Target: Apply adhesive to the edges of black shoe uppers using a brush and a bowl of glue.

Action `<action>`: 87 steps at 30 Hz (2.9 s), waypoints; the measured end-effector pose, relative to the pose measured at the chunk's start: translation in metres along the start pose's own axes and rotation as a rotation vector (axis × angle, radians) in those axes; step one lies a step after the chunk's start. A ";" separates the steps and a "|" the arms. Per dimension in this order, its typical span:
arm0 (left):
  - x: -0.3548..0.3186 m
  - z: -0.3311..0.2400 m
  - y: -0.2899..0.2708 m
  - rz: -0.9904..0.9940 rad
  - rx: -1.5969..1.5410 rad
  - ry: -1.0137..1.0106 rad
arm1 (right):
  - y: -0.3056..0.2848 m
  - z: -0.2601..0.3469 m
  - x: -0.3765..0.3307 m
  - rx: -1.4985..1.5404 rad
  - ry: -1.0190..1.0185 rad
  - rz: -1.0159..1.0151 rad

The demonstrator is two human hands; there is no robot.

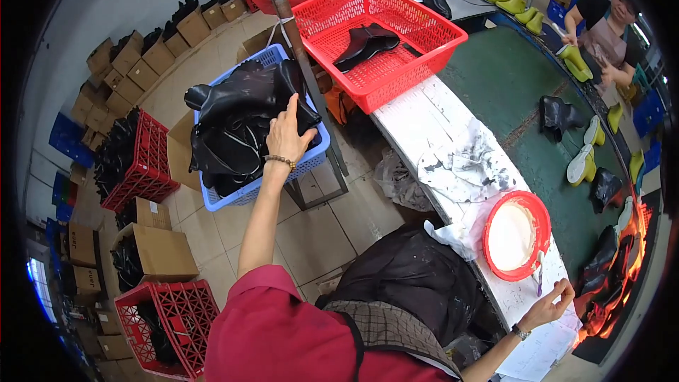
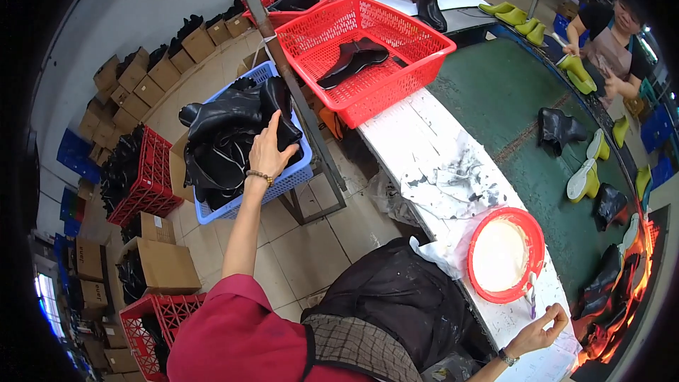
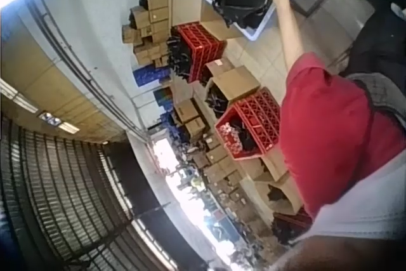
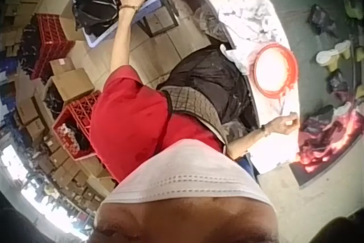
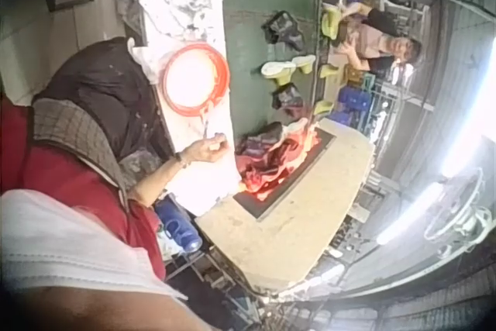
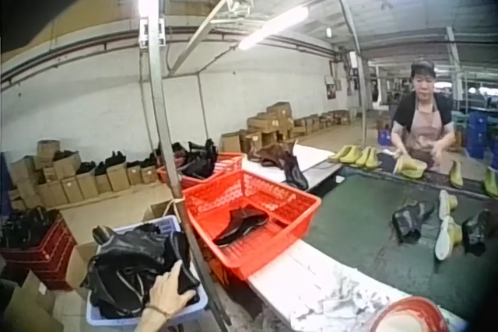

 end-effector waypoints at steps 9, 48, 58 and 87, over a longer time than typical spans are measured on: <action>-0.034 -0.042 -0.129 -0.412 -0.231 -0.067 | -0.010 0.032 -0.001 0.091 0.036 0.073; 0.010 -0.333 0.100 0.802 -1.076 0.622 | 0.284 0.171 -0.014 0.367 0.362 0.821; -0.008 -0.353 0.110 1.010 -1.083 0.558 | 0.288 0.135 -0.021 0.877 0.710 0.864; 0.013 -0.286 0.055 0.463 -1.519 0.189 | 0.242 0.152 -0.030 0.581 0.318 0.632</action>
Point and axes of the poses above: each hand's wrist, its own x-axis towards the middle knuckle, its own y-axis out of the palm, z = x × y, the point moved 9 cm from there along x, towards the middle knuckle, and after that the axes turned 3 degrees about y, right-handed, at the moved point
